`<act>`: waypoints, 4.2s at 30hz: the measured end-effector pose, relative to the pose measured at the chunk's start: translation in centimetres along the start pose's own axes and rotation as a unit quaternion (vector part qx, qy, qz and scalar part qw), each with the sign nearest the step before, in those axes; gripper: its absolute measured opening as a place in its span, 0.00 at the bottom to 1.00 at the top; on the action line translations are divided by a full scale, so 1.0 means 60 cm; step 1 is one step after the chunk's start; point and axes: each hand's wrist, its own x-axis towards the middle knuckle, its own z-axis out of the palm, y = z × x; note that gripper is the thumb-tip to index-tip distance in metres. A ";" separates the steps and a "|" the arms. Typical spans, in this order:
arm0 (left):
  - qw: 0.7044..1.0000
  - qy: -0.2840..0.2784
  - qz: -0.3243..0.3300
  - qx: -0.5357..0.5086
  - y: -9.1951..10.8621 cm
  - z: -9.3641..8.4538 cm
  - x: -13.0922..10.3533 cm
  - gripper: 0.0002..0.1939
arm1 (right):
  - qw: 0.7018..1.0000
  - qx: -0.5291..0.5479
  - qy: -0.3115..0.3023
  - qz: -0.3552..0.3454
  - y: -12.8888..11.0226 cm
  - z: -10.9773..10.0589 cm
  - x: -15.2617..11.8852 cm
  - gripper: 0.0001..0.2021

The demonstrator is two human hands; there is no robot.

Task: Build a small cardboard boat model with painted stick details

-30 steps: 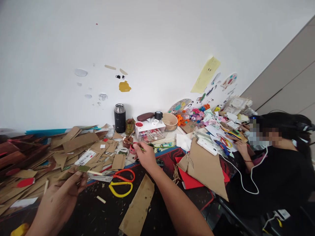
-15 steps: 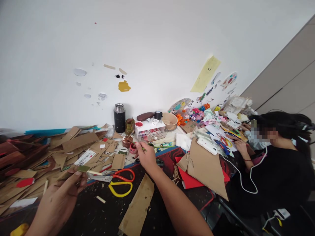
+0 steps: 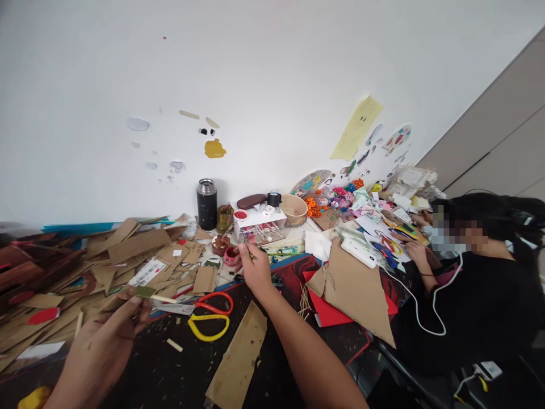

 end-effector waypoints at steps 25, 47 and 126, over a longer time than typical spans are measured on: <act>1.000 -0.011 0.011 0.000 0.001 0.001 -0.001 0.28 | 0.999 -0.030 -0.005 -0.016 0.010 0.009 0.000 0.28; 1.000 -0.011 0.012 0.023 -0.001 0.004 0.001 0.27 | 0.999 -0.038 -0.015 -0.022 -0.005 0.027 0.030 0.28; 0.997 -0.033 0.071 0.013 0.002 -0.020 0.020 0.23 | 0.975 0.211 -0.024 0.065 -0.063 0.009 -0.047 0.29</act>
